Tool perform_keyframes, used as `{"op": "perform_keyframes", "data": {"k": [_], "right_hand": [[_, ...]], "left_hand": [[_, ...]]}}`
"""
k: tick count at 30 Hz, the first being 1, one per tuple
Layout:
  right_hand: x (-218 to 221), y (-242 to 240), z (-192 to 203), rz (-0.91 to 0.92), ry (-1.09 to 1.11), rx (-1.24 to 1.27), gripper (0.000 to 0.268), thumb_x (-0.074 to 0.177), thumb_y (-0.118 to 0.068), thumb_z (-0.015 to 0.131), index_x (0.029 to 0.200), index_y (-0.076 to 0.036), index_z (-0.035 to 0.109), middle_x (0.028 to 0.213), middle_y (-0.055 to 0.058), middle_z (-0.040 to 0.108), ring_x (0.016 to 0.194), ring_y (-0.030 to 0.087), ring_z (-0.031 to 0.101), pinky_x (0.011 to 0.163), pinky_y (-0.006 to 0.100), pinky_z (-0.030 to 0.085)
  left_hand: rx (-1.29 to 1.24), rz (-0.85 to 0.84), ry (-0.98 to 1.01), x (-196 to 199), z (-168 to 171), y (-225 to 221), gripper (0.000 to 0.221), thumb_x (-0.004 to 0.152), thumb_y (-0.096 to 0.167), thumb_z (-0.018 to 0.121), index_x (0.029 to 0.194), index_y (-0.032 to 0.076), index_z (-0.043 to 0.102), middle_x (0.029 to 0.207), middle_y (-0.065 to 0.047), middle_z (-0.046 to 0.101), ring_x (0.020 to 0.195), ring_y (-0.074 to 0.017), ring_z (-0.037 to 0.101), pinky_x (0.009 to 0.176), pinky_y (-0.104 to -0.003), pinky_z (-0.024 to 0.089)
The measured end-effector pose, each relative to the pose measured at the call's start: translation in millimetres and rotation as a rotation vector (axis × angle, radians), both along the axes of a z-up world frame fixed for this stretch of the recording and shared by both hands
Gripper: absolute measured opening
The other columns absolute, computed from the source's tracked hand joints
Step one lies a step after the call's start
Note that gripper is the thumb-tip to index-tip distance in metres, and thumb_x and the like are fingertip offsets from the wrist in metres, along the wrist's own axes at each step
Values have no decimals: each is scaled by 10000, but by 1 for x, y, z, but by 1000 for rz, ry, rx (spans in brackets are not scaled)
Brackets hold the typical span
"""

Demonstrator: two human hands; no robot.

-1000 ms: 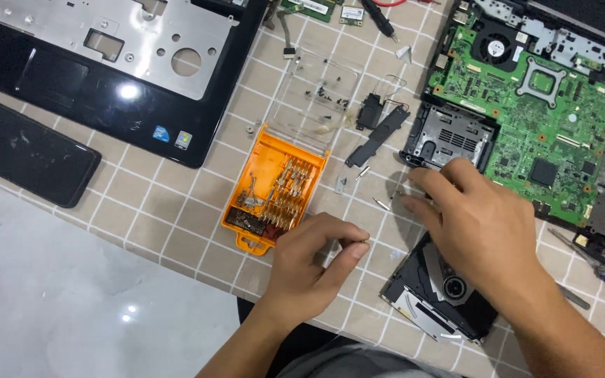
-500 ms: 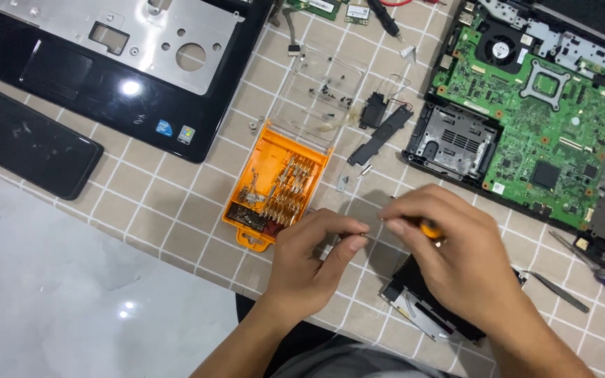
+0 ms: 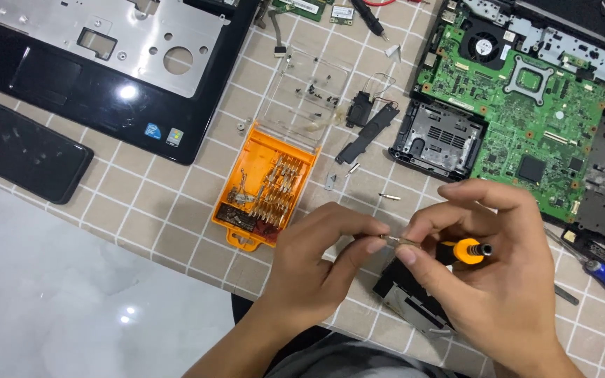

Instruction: Disassembling a laptop optical disk drive by removing small screws with a precision screwdriver and prying the casing open.

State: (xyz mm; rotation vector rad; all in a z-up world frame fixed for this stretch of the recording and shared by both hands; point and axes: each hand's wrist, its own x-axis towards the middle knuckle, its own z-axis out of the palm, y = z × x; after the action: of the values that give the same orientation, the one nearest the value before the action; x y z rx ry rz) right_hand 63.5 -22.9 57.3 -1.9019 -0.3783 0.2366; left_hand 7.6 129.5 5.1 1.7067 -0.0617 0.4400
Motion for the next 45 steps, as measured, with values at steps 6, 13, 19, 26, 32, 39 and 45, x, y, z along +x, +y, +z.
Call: {"op": "perform_keyframes", "data": {"k": [6,13,19,26,32,39,45], "right_hand": [[4,0,6,20,27,-104,530,727,-13,713,1155,-54,404,765,116,680,657,159,644,592,259,509],[8,-3,10,-1,20,-216,572,690,-4,730,1161,-55,409,768,120,698,649,162,666,526,259,479],[12,-7,10,35,64,-262,599,681,-4,743,1176,-71,412,771,96,720,705,141,710,589,253,529],[13,-8,10,44,46,-274,603,669,15,738,1173,-78,419,781,93,734,681,136,692,582,245,508],[10,-11,9,92,-120,-399,594,680,-51,754,1184,-97,443,802,23,741,716,108,711,644,244,505],[9,-12,6,97,-183,-452,599,675,-92,772,1180,-113,451,803,-35,745,722,78,718,724,238,481],[10,-12,7,111,-198,-434,597,680,-88,779,1182,-114,458,800,-22,750,720,71,700,760,231,481]], "left_hand": [[124,-51,-50,3,-1,2,135,967,167,534,1007,64,612,934,-66,670,860,-217,663,774,-307,519],[185,-84,-95,7,-2,2,112,980,132,510,979,55,591,875,-76,627,788,-230,609,724,-319,476],[263,-92,-124,8,-7,2,112,984,126,508,995,50,589,865,-82,622,776,-242,595,707,-335,463],[328,-108,-123,10,-5,4,116,982,119,502,964,40,585,833,-85,609,758,-257,581,699,-355,446],[343,-120,-131,11,-3,4,114,984,128,502,970,46,581,836,-87,615,754,-260,583,686,-360,440],[399,-79,-160,12,-9,1,33,959,94,573,962,63,582,842,-77,622,763,-262,585,690,-366,447],[471,-53,-224,12,-7,3,44,936,41,623,941,37,580,824,-86,592,739,-271,564,655,-373,424]]}}
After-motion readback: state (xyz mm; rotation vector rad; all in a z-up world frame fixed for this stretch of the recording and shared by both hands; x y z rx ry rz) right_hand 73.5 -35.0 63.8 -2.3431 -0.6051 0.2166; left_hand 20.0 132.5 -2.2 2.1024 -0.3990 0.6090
